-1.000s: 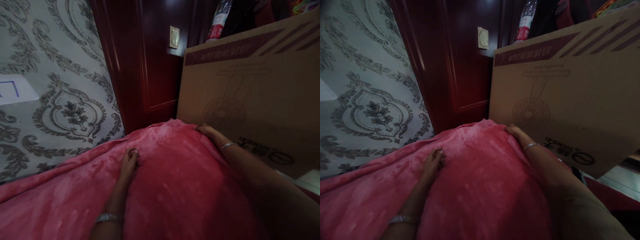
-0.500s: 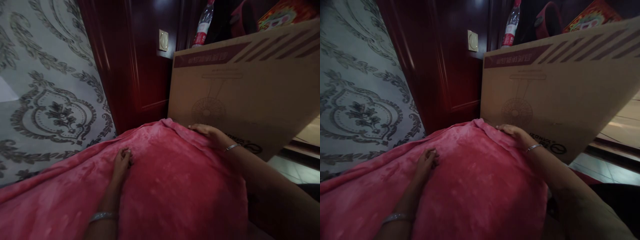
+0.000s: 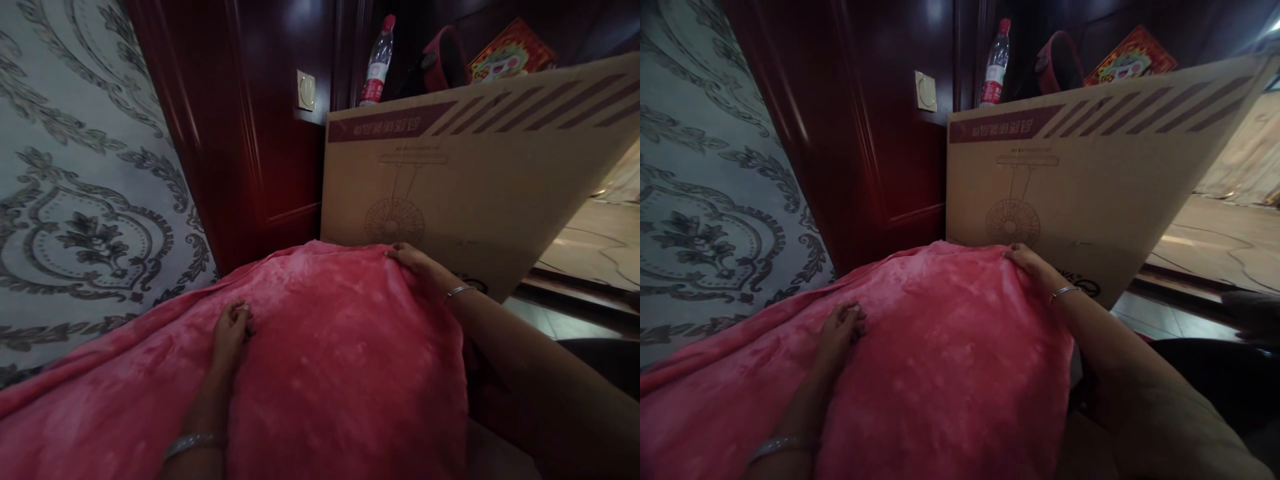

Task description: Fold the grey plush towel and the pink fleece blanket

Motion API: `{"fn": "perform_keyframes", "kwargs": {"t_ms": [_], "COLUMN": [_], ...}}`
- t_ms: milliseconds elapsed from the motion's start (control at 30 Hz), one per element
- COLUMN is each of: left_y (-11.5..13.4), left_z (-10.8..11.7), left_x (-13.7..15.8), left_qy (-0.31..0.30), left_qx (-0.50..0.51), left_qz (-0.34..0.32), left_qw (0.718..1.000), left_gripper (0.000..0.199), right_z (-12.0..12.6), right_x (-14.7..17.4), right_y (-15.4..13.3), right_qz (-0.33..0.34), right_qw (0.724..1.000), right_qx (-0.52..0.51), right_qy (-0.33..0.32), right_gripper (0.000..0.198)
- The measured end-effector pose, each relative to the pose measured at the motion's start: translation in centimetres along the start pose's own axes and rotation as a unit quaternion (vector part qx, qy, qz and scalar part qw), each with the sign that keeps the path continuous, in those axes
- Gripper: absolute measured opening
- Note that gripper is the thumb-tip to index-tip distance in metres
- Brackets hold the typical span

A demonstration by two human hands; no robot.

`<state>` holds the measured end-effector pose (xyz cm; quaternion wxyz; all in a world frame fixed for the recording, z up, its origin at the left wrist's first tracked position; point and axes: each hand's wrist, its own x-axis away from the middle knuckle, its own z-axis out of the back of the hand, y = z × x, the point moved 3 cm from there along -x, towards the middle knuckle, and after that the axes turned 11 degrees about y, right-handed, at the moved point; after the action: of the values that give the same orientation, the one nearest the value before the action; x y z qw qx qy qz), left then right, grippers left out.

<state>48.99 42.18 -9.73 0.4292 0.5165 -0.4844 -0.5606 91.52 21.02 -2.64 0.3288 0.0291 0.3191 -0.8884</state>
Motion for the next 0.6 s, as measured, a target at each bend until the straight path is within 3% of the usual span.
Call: {"fn": "perform_keyframes", "kwargs": {"t_ms": [233,400,500,600], "left_y": [0.3,0.2,0.2,0.1], "left_z": [-0.2,-0.1,-0.1,0.0], "left_x": [0.1,0.0,-0.1,-0.2], "left_qy": [0.003,0.002,-0.006,-0.007], "left_qx": [-0.017,-0.024,-0.023,-0.022], "left_qz": [0.005,0.004,-0.001,0.0], "left_qw": [1.0,1.0,1.0,1.0], "left_gripper": [0.053,0.052,0.05,0.048], "right_z": [-2.0,-1.3,0.2,1.3], "right_x": [-0.4,1.1,2.6,4.1], "right_y": [1.8,4.3,6.3,7.9], "right_qz": [0.026,-0.018,-0.057,-0.08], "right_qw": [0.997,0.996,0.983,0.928], "right_qx": [-0.009,-0.041,-0.174,-0.352], "right_qy": [0.068,0.078,-0.001,-0.092], "right_gripper": [0.028,0.034,0.052,0.046]}}
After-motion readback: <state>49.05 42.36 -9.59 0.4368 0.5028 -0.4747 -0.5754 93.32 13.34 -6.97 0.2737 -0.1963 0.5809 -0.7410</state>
